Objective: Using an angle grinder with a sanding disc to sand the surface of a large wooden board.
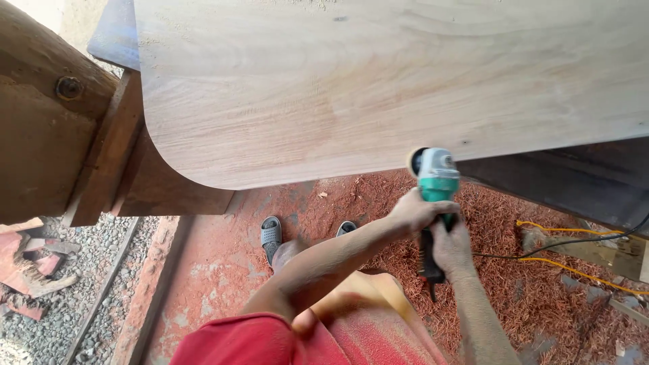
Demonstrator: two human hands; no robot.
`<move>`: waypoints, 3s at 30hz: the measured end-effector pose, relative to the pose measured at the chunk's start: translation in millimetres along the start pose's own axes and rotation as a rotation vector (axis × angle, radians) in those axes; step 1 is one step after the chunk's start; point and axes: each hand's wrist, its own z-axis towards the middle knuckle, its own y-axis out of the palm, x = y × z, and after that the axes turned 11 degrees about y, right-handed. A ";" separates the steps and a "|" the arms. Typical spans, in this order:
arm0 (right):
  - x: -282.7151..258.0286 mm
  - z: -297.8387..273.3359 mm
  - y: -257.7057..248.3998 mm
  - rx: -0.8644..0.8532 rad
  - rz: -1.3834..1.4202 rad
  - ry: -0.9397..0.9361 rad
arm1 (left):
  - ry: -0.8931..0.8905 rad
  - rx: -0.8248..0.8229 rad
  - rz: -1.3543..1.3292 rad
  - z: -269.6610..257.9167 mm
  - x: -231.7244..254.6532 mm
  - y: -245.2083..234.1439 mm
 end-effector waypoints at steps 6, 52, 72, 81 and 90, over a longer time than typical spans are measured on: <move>-8.1 -10.9 41.9 -0.145 -0.517 -0.210 | 0.070 0.381 -0.182 -44.4 -44.8 -35.6; -58.2 -179.3 335.6 -0.386 -0.645 -0.232 | 0.155 0.563 -0.479 -260.8 -71.4 -292.7; -41.7 -182.2 319.3 -0.296 -0.490 -0.130 | -0.059 0.367 -0.326 -258.5 -63.6 -281.0; 4.9 -168.7 266.4 -0.161 -0.493 -0.123 | 0.086 0.365 -0.435 -242.0 -41.3 -245.7; -35.4 -190.0 319.7 -0.337 -0.491 -0.264 | 0.034 0.435 -0.323 -270.4 -69.1 -273.0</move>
